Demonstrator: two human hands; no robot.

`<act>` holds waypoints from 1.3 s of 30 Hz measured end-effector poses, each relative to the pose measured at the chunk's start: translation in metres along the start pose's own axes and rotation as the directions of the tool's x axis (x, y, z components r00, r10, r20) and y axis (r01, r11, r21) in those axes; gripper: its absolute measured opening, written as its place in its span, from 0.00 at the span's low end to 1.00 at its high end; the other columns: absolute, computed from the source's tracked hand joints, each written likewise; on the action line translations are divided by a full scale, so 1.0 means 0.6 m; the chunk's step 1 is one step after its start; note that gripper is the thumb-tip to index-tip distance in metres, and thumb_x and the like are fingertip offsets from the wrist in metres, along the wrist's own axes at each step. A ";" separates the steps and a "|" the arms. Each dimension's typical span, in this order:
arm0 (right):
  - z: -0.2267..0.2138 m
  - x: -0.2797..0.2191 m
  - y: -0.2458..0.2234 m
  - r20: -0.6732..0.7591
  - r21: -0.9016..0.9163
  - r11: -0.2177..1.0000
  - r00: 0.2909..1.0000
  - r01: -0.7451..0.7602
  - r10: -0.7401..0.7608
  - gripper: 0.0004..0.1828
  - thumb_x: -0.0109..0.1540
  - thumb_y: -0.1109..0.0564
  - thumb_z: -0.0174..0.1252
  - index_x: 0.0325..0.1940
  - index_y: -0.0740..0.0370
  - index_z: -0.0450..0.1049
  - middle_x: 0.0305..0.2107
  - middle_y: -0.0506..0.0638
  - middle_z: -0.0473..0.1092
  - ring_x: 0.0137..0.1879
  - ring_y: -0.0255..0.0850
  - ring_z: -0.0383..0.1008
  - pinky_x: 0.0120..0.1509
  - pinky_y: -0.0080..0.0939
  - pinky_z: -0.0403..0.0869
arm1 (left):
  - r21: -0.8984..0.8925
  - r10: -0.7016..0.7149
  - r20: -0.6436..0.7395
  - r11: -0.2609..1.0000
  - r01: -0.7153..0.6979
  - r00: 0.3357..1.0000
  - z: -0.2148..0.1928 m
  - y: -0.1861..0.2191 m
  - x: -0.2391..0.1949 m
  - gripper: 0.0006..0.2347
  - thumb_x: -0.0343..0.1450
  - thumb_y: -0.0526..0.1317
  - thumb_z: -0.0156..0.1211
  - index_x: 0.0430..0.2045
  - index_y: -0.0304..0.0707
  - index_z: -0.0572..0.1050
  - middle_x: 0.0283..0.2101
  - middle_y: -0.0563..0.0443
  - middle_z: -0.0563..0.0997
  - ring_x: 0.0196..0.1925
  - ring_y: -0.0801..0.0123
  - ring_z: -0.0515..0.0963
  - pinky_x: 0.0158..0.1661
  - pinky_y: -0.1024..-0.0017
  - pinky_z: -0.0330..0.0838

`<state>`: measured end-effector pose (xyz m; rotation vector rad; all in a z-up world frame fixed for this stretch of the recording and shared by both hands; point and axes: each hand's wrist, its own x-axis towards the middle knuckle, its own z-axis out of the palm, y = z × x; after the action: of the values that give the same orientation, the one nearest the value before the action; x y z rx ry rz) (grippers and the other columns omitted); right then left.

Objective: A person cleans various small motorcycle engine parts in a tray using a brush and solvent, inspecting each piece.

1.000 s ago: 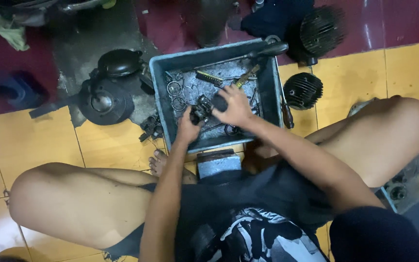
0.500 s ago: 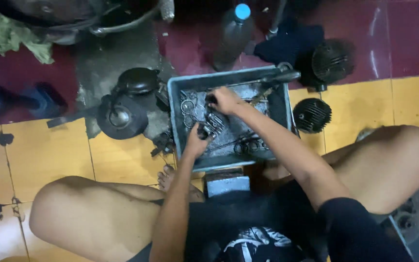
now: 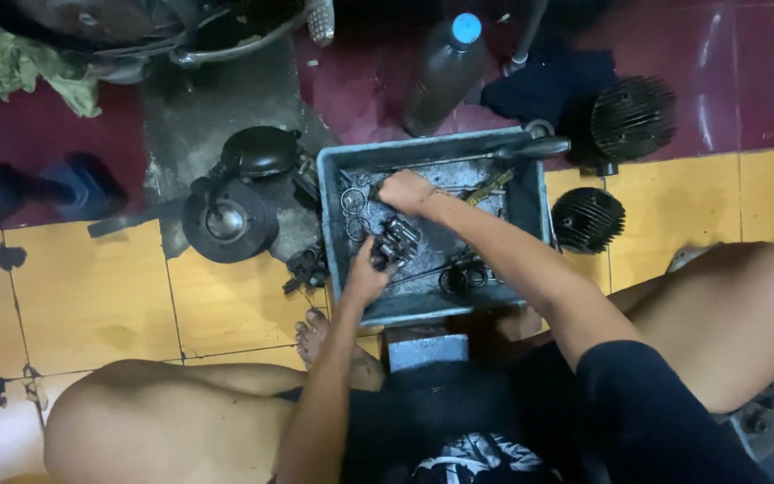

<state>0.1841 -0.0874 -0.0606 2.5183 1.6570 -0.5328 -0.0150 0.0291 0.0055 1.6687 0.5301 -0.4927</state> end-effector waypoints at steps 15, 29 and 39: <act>-0.148 -0.111 0.006 0.137 0.910 0.284 0.865 -0.302 0.482 0.24 0.50 0.48 0.74 0.48 0.55 0.82 0.48 0.56 0.79 0.59 0.52 0.78 0.63 0.53 0.76 | 0.060 -0.062 0.004 0.996 0.061 0.998 0.005 0.010 0.002 0.37 0.65 0.30 0.70 0.70 0.32 0.58 0.61 0.26 0.74 0.62 0.42 0.76 0.58 0.50 0.75; -0.162 -0.203 -0.032 0.401 0.804 0.304 0.843 -0.511 0.359 0.26 0.49 0.46 0.74 0.45 0.62 0.82 0.42 0.63 0.79 0.54 0.57 0.80 0.54 0.55 0.76 | 0.067 -0.031 0.004 0.997 0.031 0.999 0.015 0.000 0.020 0.35 0.64 0.31 0.73 0.68 0.37 0.62 0.61 0.30 0.74 0.61 0.45 0.77 0.57 0.54 0.78; -0.171 -0.176 -0.089 0.252 0.719 0.531 0.880 -0.449 0.403 0.18 0.54 0.52 0.70 0.39 0.69 0.82 0.35 0.66 0.79 0.48 0.61 0.81 0.48 0.54 0.78 | 0.200 -0.077 0.015 0.977 0.072 0.997 0.007 0.065 -0.011 0.38 0.64 0.38 0.73 0.70 0.40 0.58 0.58 0.36 0.79 0.62 0.54 0.78 0.59 0.55 0.76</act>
<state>0.1234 -0.1315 0.0770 3.2532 0.7511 -1.4760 0.0027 0.0193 0.0399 1.8373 0.5422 -0.6360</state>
